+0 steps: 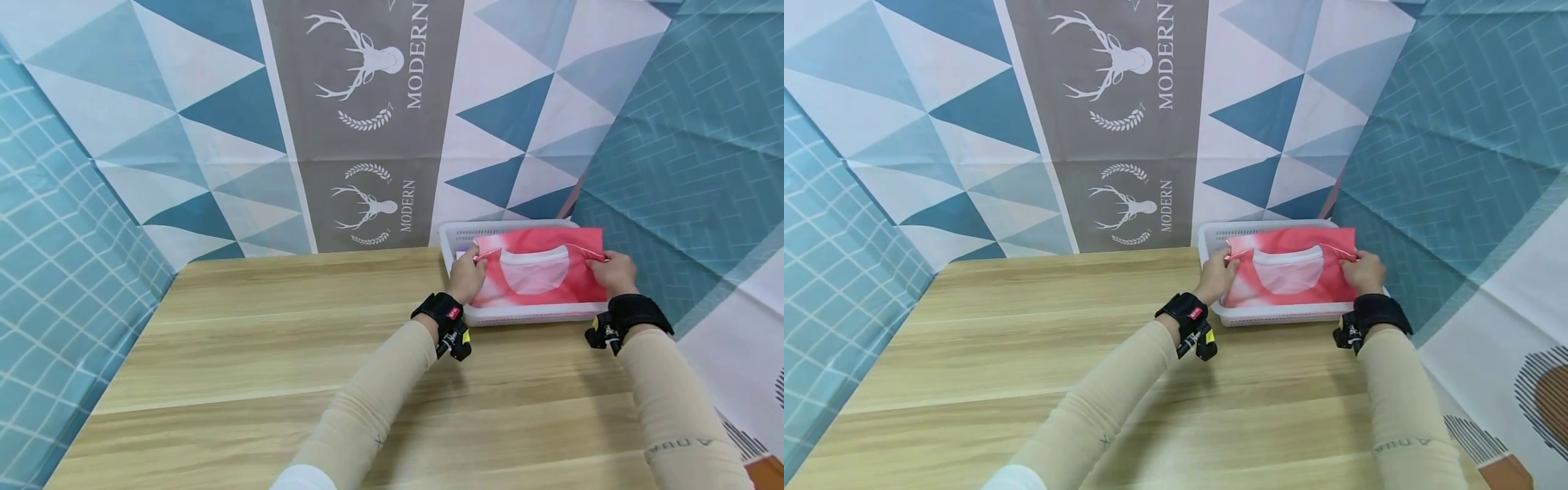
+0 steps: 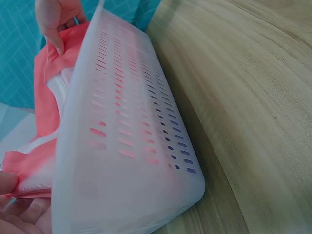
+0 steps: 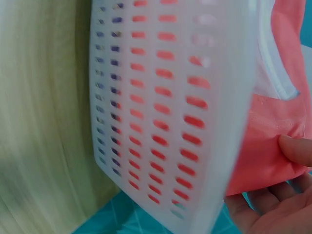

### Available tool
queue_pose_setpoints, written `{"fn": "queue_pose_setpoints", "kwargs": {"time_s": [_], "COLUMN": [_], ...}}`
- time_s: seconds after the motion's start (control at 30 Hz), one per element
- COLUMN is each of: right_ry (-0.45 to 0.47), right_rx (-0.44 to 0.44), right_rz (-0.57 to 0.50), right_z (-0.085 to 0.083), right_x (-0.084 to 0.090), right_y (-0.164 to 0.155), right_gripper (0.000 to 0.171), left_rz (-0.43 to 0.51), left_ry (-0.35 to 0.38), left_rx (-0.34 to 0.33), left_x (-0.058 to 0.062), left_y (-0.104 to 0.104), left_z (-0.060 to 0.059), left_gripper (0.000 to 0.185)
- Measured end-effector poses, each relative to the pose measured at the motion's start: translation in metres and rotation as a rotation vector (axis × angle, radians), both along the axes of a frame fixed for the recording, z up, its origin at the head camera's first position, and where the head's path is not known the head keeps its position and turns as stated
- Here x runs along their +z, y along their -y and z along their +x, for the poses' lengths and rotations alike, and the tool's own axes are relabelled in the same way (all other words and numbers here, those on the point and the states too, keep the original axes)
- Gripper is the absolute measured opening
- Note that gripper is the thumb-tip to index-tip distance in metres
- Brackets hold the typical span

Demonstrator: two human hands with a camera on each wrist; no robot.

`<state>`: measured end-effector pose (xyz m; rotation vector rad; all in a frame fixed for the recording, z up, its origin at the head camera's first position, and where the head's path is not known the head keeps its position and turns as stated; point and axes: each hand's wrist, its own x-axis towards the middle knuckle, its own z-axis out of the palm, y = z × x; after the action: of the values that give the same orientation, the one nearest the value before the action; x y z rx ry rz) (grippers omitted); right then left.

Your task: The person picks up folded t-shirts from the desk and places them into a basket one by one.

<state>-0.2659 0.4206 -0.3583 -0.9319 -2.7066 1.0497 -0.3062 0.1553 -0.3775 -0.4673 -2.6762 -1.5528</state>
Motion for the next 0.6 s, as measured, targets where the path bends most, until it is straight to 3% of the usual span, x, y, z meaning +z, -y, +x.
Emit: {"fn": "queue_pose_setpoints", "kwargs": {"time_s": [0.33,0.43,0.6], "right_ry": [-0.044,-0.037,0.052], "right_rx": [0.037,0.048,0.022], "right_rz": [0.077,0.077,0.051], "right_z": [-0.005,-0.005,-0.004], "right_x": [-0.017,-0.020,-0.022], "right_y": [0.013,0.016,0.016], "right_gripper": [0.048,0.049,0.056], "left_rz": [-0.036,-0.097,-0.231], "left_ry": [-0.013,-0.028,-0.058], "left_rx": [0.003,-0.003,-0.018], "left_x": [-0.006,-0.008,-0.008], "left_y": [-0.008,-0.009,-0.009], "left_z": [-0.001,-0.003,-0.001], "left_gripper": [0.033,0.036,0.038]}}
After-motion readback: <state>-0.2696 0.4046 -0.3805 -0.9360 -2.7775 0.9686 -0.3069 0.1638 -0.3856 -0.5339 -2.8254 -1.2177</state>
